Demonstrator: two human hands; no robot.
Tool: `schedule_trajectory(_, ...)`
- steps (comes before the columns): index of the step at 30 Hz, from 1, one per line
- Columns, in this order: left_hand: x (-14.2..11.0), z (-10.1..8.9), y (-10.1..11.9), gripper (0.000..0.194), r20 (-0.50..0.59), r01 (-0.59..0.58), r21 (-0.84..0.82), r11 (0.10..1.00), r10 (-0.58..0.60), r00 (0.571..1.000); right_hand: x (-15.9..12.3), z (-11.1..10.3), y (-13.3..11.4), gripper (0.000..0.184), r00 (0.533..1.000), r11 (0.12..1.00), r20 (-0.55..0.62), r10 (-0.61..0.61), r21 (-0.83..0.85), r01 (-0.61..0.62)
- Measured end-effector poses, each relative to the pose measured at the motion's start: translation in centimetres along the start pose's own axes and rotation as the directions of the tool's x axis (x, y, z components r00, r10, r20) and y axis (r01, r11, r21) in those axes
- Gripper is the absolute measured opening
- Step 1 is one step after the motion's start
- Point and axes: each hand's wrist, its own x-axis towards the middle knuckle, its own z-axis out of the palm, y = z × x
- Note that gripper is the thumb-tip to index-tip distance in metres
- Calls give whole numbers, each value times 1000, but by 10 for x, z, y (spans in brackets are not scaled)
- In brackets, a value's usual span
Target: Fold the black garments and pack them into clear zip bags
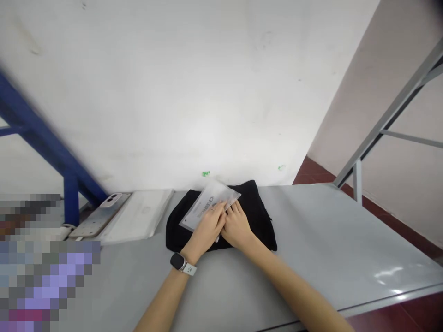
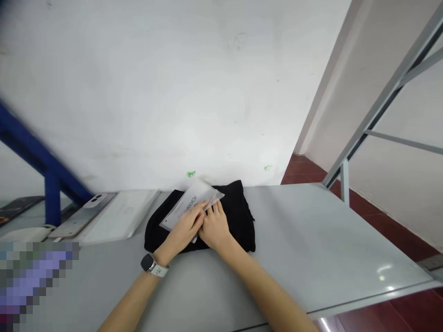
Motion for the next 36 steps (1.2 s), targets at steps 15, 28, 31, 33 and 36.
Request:
schedule_trajectory(15, -4, 13, 8, 37, -36, 2, 101, 995, 1, 999, -12, -6, 13, 39, 988, 955, 73, -136, 276, 111)
schedule_trajectory(28, 1, 5, 7, 31, -75, 3, 143, 990, 8, 997, 19, 15, 5, 42, 997, 987, 29, 73, 141, -77)
schedule_trajectory(31, -3, -2, 11, 25, 6, -31, 259, 965, 31, 1000, 12, 12, 8, 40, 985, 975, -3, 175, 141, -172)
schedule_trajectory(33, -7, -6, 13, 19, 63, -49, 372, 927, 27, 998, 5, 6, 16, 43, 979, 965, -1, 204, 166, -201)
schedule_trajectory(36, -11, -10, 15, 16, 66, -25, 501, 865, -10, 998, -6, -7, 29, 57, 991, 965, 38, 127, 228, -133)
